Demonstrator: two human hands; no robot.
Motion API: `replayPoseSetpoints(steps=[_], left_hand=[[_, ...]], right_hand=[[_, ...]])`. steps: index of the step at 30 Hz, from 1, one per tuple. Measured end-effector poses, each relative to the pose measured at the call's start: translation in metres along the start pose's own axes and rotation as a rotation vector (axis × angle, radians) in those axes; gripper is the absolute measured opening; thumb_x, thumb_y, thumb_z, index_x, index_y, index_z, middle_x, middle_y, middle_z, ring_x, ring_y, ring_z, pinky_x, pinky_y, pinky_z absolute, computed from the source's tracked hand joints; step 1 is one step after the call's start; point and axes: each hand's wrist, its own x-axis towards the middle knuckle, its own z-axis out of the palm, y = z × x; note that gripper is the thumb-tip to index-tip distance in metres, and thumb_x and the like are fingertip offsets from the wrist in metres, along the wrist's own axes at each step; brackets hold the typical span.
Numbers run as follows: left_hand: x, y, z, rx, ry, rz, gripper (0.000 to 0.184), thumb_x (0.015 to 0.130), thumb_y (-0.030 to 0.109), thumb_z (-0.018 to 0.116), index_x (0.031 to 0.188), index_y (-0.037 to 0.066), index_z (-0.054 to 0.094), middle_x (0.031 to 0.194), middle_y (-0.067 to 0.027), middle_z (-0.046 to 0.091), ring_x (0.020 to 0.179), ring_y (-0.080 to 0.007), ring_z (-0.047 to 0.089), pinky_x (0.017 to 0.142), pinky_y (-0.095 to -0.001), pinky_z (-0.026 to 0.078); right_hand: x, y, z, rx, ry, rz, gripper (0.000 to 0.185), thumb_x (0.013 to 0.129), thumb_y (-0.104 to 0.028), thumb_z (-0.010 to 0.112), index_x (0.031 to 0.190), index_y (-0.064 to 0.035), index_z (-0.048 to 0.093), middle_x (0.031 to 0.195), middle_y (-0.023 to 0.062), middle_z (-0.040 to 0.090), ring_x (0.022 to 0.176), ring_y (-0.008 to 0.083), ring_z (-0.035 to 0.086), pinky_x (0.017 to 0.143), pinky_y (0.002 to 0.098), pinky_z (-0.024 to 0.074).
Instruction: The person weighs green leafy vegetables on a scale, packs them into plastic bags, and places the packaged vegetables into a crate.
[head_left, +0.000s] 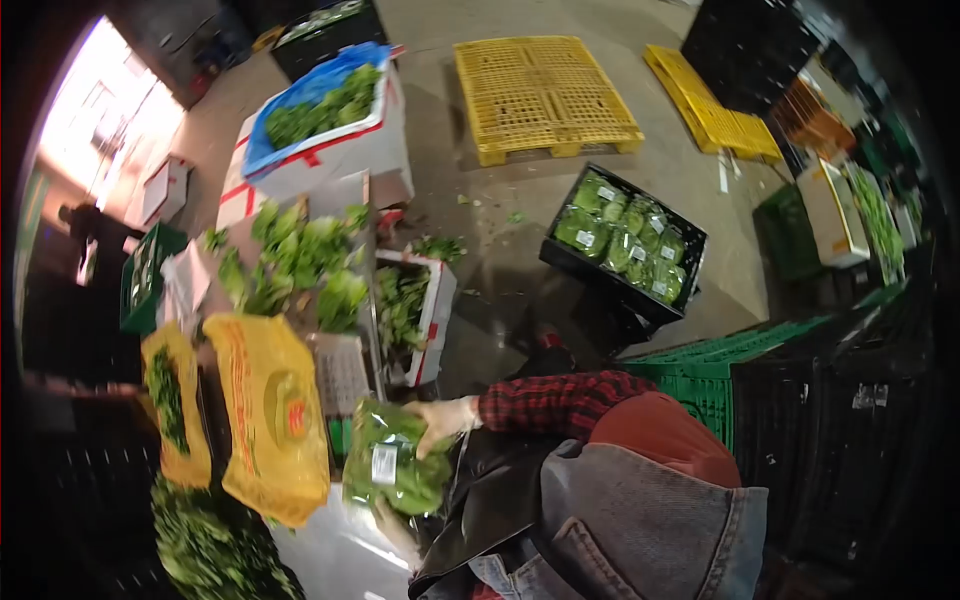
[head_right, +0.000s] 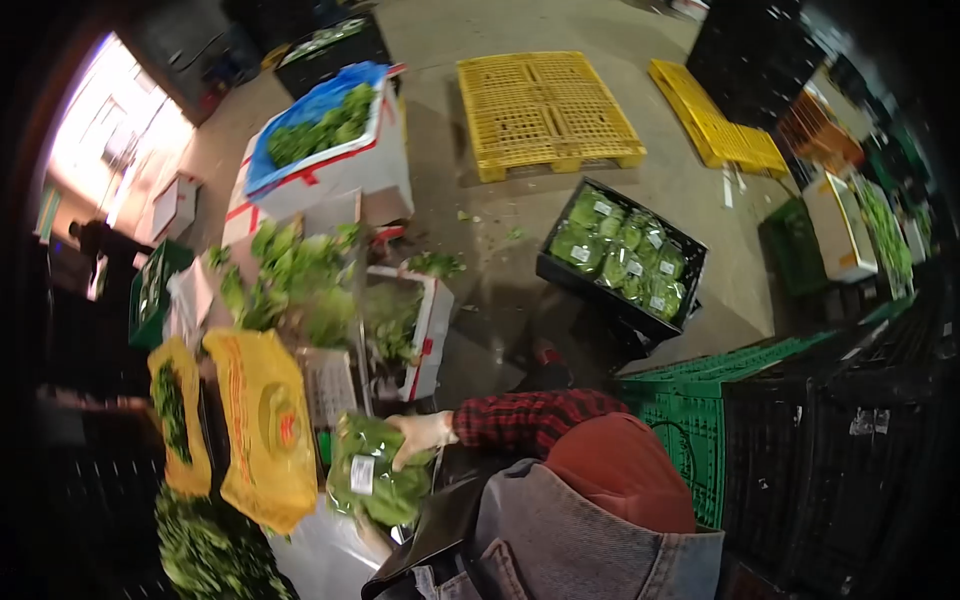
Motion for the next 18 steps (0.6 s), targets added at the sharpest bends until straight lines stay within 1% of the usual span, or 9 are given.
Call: replayPoseSetpoints(steps=[2,3,5,6,7,10,14,16,18], left_hand=[[-0.001,0.015,0.104,0.085,-0.256,-0.045,0.058,0.095,0.019,0.066,0.144,0.001,0.041,0.134,-0.0193,0.053,0.111,-0.0268,0.06,0.091,-0.0384,0.052],[0.001,0.015,0.147,0.109,-0.281,-0.05,0.058,0.095,0.019,0.066,0.144,0.001,0.041,0.134,-0.0193,0.053,0.111,-0.0268,0.06,0.091,-0.0384,0.052],[0.003,0.006,0.226,0.575,-0.619,-0.184,0.059,0.094,0.015,0.066,0.146,0.001,0.04,0.137,-0.019,0.053,0.109,-0.0242,0.061,0.092,-0.0354,0.051],[0.003,-0.01,0.254,0.595,-0.636,-0.186,0.059,0.094,0.015,0.066,0.146,0.001,0.04,0.137,-0.019,0.053,0.109,-0.0242,0.061,0.092,-0.0354,0.051],[0.006,-0.034,0.277,0.665,-0.745,-0.105,0.057,0.095,0.016,0.065,0.145,0.001,0.041,0.136,-0.018,0.054,0.111,-0.0229,0.06,0.094,-0.0334,0.05],[0.019,-0.084,0.345,0.806,-0.972,0.057,0.054,0.096,0.016,0.064,0.143,0.001,0.044,0.133,-0.0162,0.058,0.115,-0.0204,0.059,0.097,-0.0294,0.047],[0.018,-0.122,0.424,1.082,-0.984,-0.206,0.055,0.095,0.013,0.066,0.143,0.0,0.044,0.131,-0.017,0.059,0.114,-0.0178,0.06,0.097,-0.0276,0.047],[0.014,-0.14,0.457,1.105,-1.04,-0.204,0.056,0.092,0.013,0.068,0.142,0.001,0.046,0.129,-0.0174,0.061,0.11,-0.0182,0.062,0.097,-0.0288,0.047],[0.011,-0.155,0.483,1.129,-1.048,-0.212,0.056,0.091,0.013,0.069,0.141,0.001,0.047,0.128,-0.0175,0.062,0.108,-0.0184,0.063,0.096,-0.0293,0.048]], right_hand=[[-0.038,0.013,-0.068,0.334,0.132,0.037,0.063,0.086,-0.027,0.076,0.138,-0.0029,0.049,0.124,0.0058,0.064,0.11,0.0148,0.059,0.097,0.0324,0.0477],[-0.068,0.027,-0.104,0.543,0.207,0.037,0.06,0.087,-0.025,0.075,0.137,-0.003,0.051,0.124,0.0054,0.064,0.11,0.014,0.059,0.096,0.0319,0.048],[-0.139,0.052,-0.164,0.886,0.557,0.049,0.046,0.091,-0.015,0.067,0.134,-0.0038,0.055,0.121,0.0057,0.065,0.105,0.0157,0.062,0.091,0.0329,0.0515],[-0.18,0.099,-0.206,0.921,0.585,0.095,0.043,0.091,-0.015,0.068,0.131,-0.0049,0.057,0.121,0.0072,0.065,0.103,0.0178,0.065,0.088,0.0345,0.054],[-0.216,0.087,-0.228,1.044,0.807,-0.022,0.042,0.089,-0.016,0.07,0.129,-0.0065,0.059,0.119,0.0074,0.066,0.098,0.0188,0.067,0.084,0.0334,0.0554],[-0.332,0.095,-0.301,0.888,1.397,-0.017,0.043,0.088,-0.013,0.069,0.129,-0.0085,0.058,0.116,0.0056,0.066,0.097,0.019,0.065,0.082,0.0329,0.0549],[-0.464,0.15,-0.389,0.754,1.851,-0.019,0.042,0.085,-0.009,0.071,0.126,-0.0087,0.059,0.11,0.0037,0.066,0.097,0.017,0.063,0.081,0.034,0.0542],[-0.515,0.164,-0.429,0.615,1.872,-0.019,0.045,0.085,-0.009,0.073,0.127,-0.0081,0.057,0.108,0.0029,0.066,0.094,0.0174,0.064,0.082,0.0336,0.0538],[-0.558,0.193,-0.47,0.684,1.884,0.016,0.066,0.085,-0.004,0.072,0.143,-0.0027,0.04,0.129,0.0162,0.06,0.106,0.0251,0.064,0.09,0.038,0.0523]])
